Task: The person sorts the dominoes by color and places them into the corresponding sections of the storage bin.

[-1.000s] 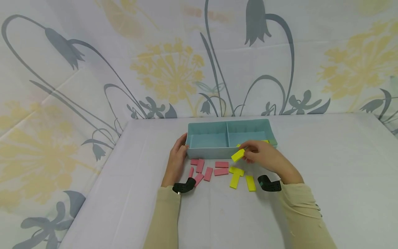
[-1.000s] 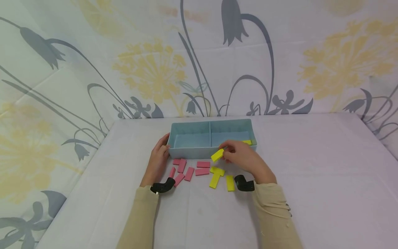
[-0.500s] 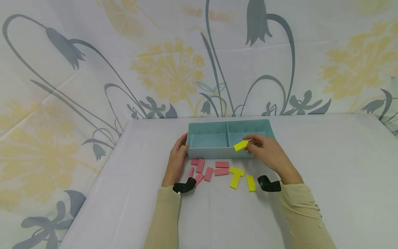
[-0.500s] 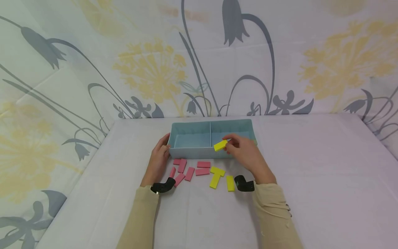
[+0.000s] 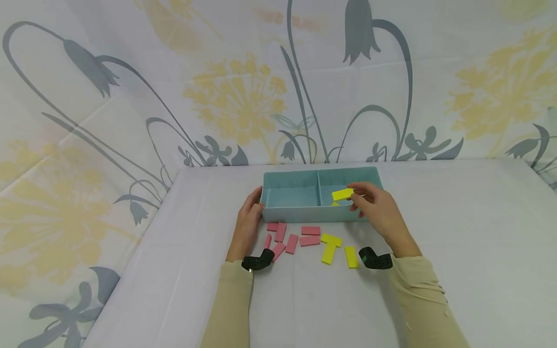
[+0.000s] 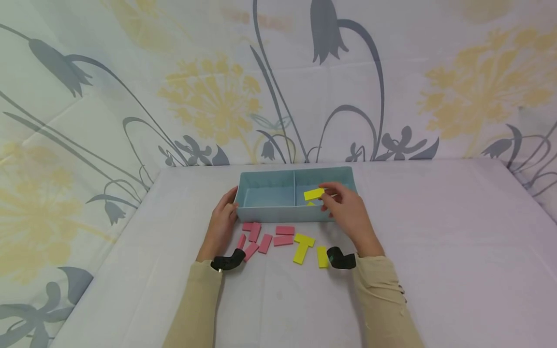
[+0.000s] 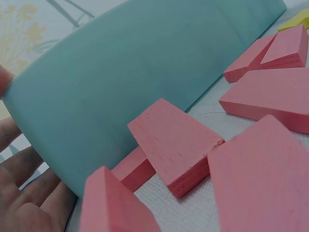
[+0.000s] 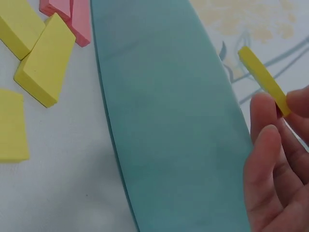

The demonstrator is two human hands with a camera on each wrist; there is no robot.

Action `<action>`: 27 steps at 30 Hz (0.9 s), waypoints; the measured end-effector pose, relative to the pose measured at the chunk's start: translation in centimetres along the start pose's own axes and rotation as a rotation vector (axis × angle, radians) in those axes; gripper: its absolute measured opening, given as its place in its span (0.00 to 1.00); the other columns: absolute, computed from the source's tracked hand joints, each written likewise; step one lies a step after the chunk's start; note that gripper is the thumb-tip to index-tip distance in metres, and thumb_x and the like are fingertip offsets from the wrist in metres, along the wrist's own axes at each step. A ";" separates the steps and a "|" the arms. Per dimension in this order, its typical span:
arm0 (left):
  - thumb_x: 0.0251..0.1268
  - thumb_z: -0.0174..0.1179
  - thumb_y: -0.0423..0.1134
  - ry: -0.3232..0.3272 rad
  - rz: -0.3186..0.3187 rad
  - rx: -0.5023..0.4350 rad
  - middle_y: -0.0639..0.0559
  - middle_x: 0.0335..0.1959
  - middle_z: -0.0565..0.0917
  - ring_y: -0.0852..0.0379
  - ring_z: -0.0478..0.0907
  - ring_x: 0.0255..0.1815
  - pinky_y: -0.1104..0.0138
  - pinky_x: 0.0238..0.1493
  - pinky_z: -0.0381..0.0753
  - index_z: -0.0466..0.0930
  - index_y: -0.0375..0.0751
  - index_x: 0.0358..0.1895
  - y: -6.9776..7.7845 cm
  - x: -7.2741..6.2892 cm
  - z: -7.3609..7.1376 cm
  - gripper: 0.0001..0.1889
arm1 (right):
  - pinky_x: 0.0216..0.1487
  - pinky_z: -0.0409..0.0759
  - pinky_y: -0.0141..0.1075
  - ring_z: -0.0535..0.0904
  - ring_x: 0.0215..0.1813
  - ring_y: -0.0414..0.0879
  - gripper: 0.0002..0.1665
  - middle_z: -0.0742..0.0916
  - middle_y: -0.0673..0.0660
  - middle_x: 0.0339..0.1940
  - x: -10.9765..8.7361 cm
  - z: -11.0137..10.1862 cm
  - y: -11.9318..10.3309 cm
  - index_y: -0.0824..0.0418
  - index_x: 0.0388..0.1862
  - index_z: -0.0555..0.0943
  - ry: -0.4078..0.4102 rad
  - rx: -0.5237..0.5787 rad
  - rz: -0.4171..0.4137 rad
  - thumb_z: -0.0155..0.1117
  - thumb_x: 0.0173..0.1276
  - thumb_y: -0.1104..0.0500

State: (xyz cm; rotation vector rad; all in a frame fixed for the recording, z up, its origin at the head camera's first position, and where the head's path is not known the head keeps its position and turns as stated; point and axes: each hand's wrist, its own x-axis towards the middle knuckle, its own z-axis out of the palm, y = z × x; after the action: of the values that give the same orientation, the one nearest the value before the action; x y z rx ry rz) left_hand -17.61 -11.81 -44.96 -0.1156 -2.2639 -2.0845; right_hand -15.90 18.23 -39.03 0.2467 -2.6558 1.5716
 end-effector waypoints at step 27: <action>0.65 0.40 0.40 -0.012 0.018 0.020 0.55 0.66 0.61 0.58 0.58 0.64 0.60 0.61 0.60 0.59 0.54 0.66 0.1 0.0 -0.1 0.24 | 0.17 0.72 0.31 0.77 0.33 0.40 0.28 0.80 0.46 0.38 2.7 1.3 8.2 0.40 0.55 0.72 0.228 -0.008 0.025 0.48 0.59 0.32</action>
State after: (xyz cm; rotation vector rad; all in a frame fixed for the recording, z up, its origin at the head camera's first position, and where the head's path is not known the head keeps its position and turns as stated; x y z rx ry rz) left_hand -17.62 -11.90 -44.85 -0.1474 -2.2815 -2.0576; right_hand -19.87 20.63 -46.44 0.0312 -2.4988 1.4948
